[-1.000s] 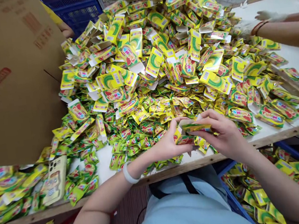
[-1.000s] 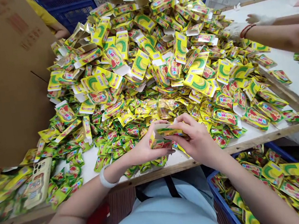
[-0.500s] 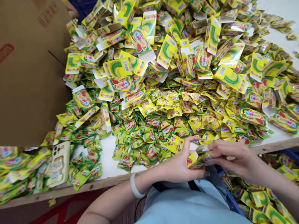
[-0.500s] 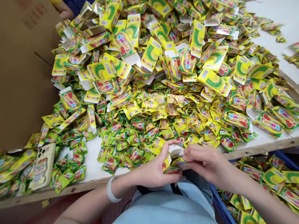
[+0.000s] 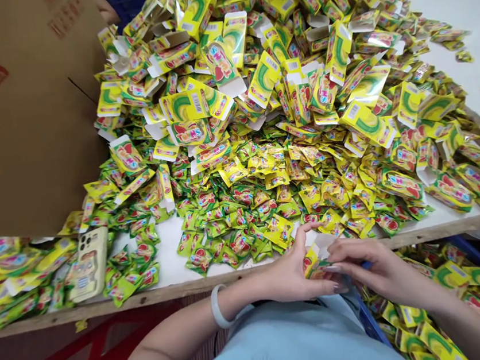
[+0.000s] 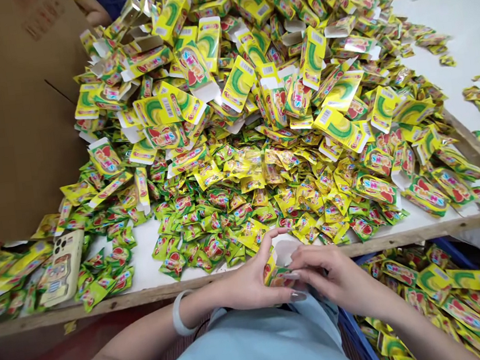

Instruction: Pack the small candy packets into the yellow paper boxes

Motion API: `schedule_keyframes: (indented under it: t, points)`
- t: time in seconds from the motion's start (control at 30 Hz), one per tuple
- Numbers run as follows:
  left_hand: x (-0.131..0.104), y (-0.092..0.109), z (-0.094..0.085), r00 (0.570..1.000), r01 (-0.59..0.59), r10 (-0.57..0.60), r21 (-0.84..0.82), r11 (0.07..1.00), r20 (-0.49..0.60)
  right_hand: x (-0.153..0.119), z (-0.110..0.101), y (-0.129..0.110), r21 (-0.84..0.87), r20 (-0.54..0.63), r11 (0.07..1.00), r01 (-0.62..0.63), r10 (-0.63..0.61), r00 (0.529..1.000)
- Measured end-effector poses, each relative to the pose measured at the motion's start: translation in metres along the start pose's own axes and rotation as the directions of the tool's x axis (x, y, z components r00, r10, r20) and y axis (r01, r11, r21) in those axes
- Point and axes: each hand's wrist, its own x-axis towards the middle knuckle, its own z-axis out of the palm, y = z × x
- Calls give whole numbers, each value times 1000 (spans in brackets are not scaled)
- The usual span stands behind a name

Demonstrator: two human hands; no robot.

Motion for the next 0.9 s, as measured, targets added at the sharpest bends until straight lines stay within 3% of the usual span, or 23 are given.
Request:
schedule_keyframes:
  t: [0.03,0.07,0.1,0.17,0.2,0.23,0.27,0.3,0.37,0.43,0.5,0.57,0.67,0.77,0.83,0.9]
  points:
    - [-2,0,-7,997,-64,68,116,991,-34,-5,-13,4,-105,-130,994,16,-30,991]
    - [-4,-1,-17,986,-116,144,276,954,-81,-11,-31,10,-254,-297,967,6,-84,951]
    - [-6,-1,-29,968,-136,216,459,878,-126,-16,-51,16,-420,-470,905,-61,-160,868]
    - [-14,-5,-56,925,-57,323,767,639,-200,-25,-89,29,-651,-702,654,-384,-327,632]
    - [-17,-9,-68,915,10,340,855,519,-217,-26,-102,34,-648,-754,531,-546,-347,557]
    - [-21,-13,-79,911,62,347,906,419,-224,-24,-107,38,-631,-776,434,-643,-355,521]
    - [-23,-18,-88,912,97,345,934,343,-221,-18,-103,41,-630,-777,386,-674,-333,535]
    - [-25,-23,-94,913,115,346,950,289,-216,-10,-90,43,-659,-751,391,-643,-296,590]
    - [-26,-33,-101,910,121,365,967,222,-198,14,-45,43,-743,-597,518,-424,-226,770]
    - [-24,-40,-104,904,114,391,978,172,-174,41,9,40,-738,-417,632,-235,-153,896]
    - [-23,-44,-108,903,88,407,987,135,-136,61,52,37,-686,-326,707,-172,-87,941]
    - [-23,-45,-114,905,39,416,989,139,-94,70,71,37,-603,-307,780,-169,-31,951]
    - [-23,-39,-121,878,-36,470,967,254,-91,67,63,40,-366,-301,919,-145,30,953]
    - [-20,-25,-117,836,-110,520,874,473,-176,55,38,38,-43,-268,996,-79,64,961]
    - [-17,-12,-107,844,-115,471,772,625,-256,51,24,29,99,-252,994,-35,59,966]
    - [-14,0,-95,878,-72,370,682,728,-302,54,15,19,165,-254,986,5,38,966]
